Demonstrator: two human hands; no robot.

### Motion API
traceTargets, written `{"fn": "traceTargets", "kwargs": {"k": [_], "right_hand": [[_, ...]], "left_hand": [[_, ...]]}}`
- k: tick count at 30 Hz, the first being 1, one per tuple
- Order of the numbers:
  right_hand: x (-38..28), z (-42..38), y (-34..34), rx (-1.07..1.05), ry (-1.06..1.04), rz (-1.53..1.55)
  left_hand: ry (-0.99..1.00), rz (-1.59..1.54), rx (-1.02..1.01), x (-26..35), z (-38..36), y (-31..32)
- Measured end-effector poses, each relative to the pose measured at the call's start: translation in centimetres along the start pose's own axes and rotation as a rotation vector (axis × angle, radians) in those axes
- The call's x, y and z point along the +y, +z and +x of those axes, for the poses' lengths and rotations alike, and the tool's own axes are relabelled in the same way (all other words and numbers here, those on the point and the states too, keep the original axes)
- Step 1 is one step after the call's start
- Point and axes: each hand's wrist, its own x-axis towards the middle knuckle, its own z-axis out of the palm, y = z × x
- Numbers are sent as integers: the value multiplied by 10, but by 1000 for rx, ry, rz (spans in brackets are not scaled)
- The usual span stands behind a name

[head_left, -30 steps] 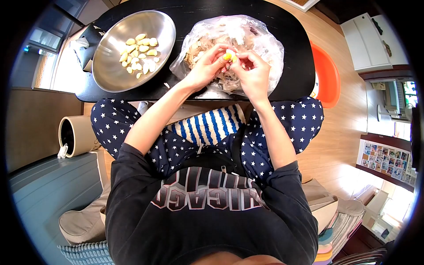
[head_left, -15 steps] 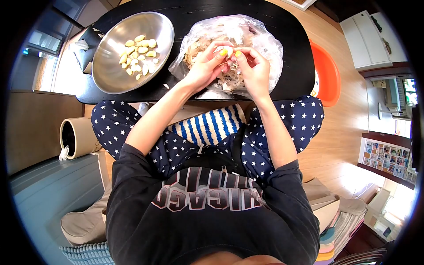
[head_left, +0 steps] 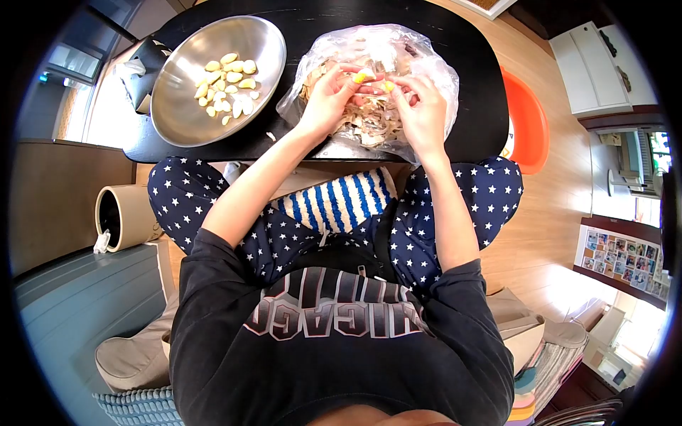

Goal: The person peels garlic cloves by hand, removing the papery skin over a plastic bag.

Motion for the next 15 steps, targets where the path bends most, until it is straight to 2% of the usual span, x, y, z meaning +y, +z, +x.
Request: {"fn": "traceTargets", "kwargs": {"k": [2, 3, 5, 9, 11, 15], "right_hand": [[-8, 3, -2, 26, 46, 267], [-8, 3, -1, 26, 45, 266], [-5, 2, 3, -62, 124, 524], [-2, 0, 3, -80, 130, 540], [-2, 0, 1, -123, 190, 524], [0, -1, -2, -200, 199, 499]], "left_hand": [[71, 246, 21, 1, -2, 3], [72, 246, 20, 1, -2, 3], [-1, 374, 70, 3, -3, 4], [53, 422, 87, 5, -4, 4], [127, 369, 25, -1, -2, -1], [127, 358, -6, 1, -2, -5]]}}
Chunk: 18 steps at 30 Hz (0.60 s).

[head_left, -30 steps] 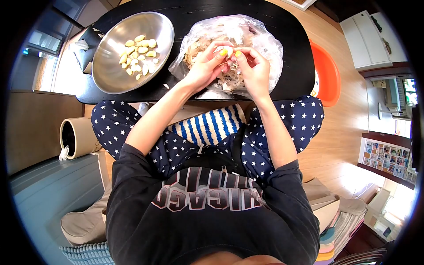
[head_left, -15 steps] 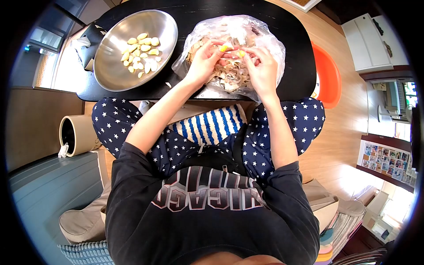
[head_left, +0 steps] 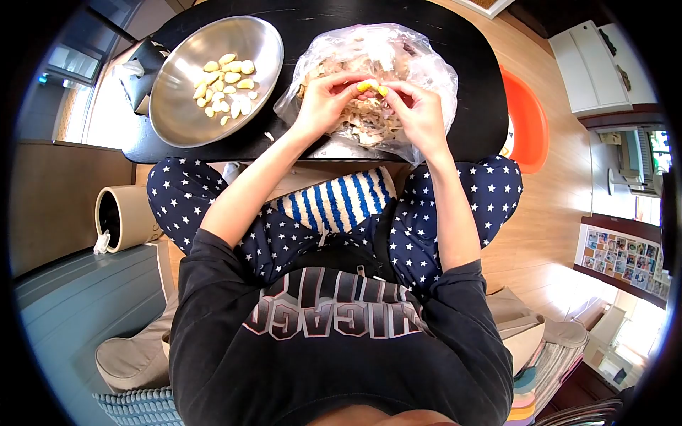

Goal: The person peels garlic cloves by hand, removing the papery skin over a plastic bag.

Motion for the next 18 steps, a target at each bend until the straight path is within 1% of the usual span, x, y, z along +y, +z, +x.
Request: {"fn": "traceTargets", "kwargs": {"k": [2, 5, 8, 12, 14, 15, 17, 18], "right_hand": [[2, -1, 3, 10, -99, -56], [-3, -4, 7, 28, -109, -118], [-8, -6, 8, 51, -111, -85], [-6, -7, 9, 71, -86, -119], [-3, -6, 7, 43, -17, -61], [-2, -4, 6, 46, -17, -61], [-1, -1, 4, 38, 91, 244], [-2, -1, 4, 39, 91, 243]], "left_hand": [[-9, 92, -33, 0, 0, -4], [7, 30, -27, -7, 0, -5], [53, 93, -10, -10, 0, -5], [57, 64, -37, -5, -3, -1], [76, 144, 4, -4, -4, 1], [77, 144, 0, -2, -4, 1], [-17, -9, -11, 3, -5, 3], [-16, -9, -12, 3, -5, 4]]}}
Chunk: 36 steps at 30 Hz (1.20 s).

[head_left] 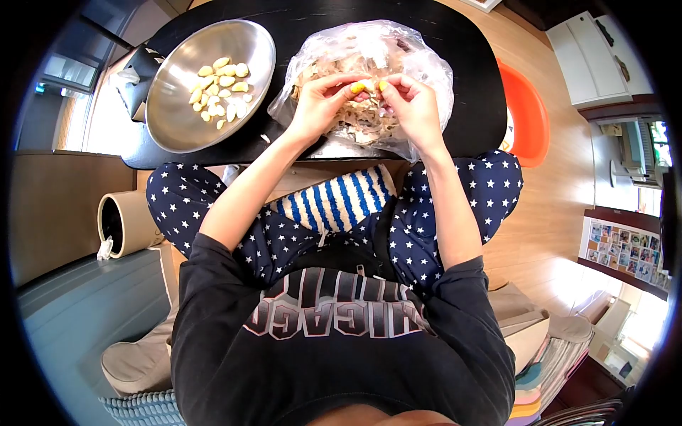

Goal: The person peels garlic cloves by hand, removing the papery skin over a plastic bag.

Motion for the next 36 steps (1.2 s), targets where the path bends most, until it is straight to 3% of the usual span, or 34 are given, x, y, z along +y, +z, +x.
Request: {"fn": "traceTargets", "kwargs": {"k": [2, 9, 12, 14, 19, 26, 29, 36], "right_hand": [[-3, 1, -1, 18, 65, 84], [0, 3, -6, -48, -33, -77], [0, 3, -2, -84, -25, -36], [2, 2, 0, -111, -12, -9], [4, 0, 9, -9, -103, -17], [3, 0, 10, -20, -63, 70], [2, 0, 10, -29, -96, 50], [1, -1, 12, 43, -341, -331]], "left_hand": [[-22, -197, -23, -2, 0, 0], [-10, -224, 0, 3, 2, 0], [23, -183, 12, 4, 1, 2], [72, -8, 128, 7, 0, 6], [100, 137, 223, 0, -5, 10], [124, 270, 199, 18, -6, 11], [38, 277, 175, 18, -2, 7], [25, 327, 73, 24, 1, -3]]}}
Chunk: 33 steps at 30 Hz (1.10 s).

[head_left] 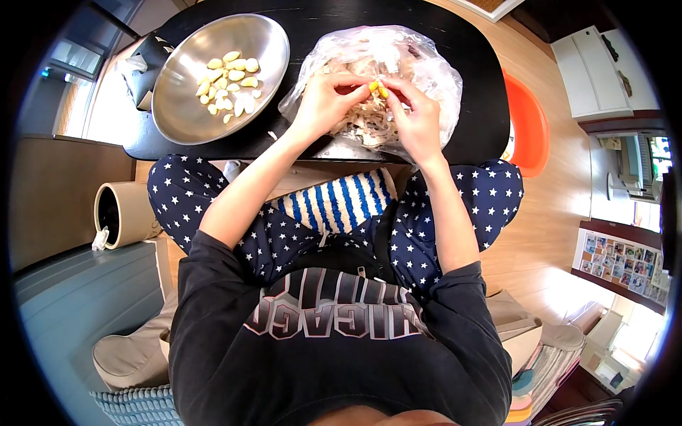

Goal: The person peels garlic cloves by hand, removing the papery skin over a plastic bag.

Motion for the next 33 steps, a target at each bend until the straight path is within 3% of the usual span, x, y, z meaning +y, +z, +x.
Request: {"fn": "traceTargets", "kwargs": {"k": [7, 20, 23, 26, 33], "right_hand": [[2, -4, 11, 103, -161, -168], [0, -6, 17, 117, -270, -333], [-1, -5, 14, 32, 177, 164], [2, 2, 7, 6, 223, 423], [7, 2, 0, -2, 267, 527]], "left_hand": [[-57, -58, 45, -2, -1, 4], [-116, -72, 107, -12, -2, 10], [-108, -111, 74, -13, 3, 6], [-134, -214, 47, -2, 6, 2], [4, -202, -12, 4, 5, 3]]}}
